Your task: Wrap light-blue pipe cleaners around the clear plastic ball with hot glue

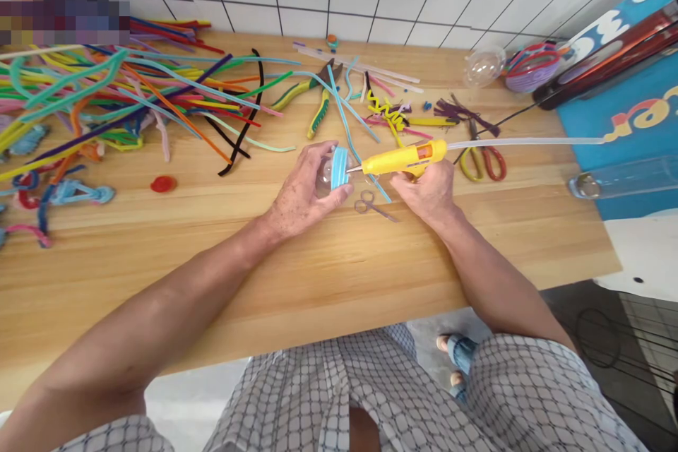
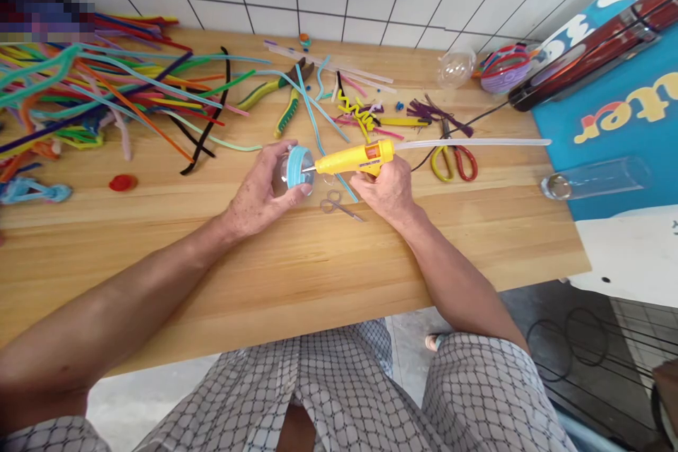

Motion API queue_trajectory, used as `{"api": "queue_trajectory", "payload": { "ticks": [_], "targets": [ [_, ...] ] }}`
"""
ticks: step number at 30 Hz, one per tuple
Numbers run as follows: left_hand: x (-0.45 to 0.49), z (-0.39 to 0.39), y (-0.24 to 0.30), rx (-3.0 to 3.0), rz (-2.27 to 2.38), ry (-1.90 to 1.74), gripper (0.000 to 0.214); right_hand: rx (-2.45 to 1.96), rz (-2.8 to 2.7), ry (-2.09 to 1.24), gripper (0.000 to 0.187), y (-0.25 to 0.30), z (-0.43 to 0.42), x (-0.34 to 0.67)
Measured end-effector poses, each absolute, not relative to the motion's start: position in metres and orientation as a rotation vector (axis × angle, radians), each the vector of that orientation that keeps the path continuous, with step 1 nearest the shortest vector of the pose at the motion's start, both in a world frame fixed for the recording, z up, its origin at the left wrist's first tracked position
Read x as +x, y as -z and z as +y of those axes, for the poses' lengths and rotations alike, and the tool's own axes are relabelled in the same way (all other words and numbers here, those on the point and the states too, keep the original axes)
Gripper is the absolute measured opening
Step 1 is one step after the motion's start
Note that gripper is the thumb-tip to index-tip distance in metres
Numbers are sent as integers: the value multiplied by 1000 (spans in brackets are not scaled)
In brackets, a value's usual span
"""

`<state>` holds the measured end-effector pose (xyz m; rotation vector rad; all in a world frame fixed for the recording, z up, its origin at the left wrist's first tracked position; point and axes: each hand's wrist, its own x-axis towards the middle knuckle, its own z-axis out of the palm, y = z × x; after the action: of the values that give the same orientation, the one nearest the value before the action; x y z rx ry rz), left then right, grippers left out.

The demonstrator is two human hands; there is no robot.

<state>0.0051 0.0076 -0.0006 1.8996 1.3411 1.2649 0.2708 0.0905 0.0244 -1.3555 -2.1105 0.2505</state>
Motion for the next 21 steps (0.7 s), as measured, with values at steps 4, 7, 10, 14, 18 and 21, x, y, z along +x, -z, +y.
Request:
{"api": "queue_trajectory", "payload": {
  "ticks": [4, 7, 10, 14, 18, 21],
  "targets": [
    [5, 7, 0, 1899, 1344, -1259, 74, -1348, -2094, -219, 25, -24, 90, 270],
    [5, 8, 0, 1901, 1333, -1265, 74, -1343, -2098, -210, 25, -24, 90, 270],
    [4, 8, 0, 1902, 1336, -1259, 74, -1348, -2120, -221, 26, -24, 91, 271],
    [4, 8, 0, 1902, 1332, -1254, 74, -1348, -2127, -258, 23, -25, 91, 273],
    [5, 8, -1, 1907, 1329, -1261, 74, -1353, -2128, -241, 26, -25, 92, 273],
    [5, 8, -2, 1902, 1325, -1259, 74, -1353, -2113, -227, 31, -23, 92, 274]
  ]
}}
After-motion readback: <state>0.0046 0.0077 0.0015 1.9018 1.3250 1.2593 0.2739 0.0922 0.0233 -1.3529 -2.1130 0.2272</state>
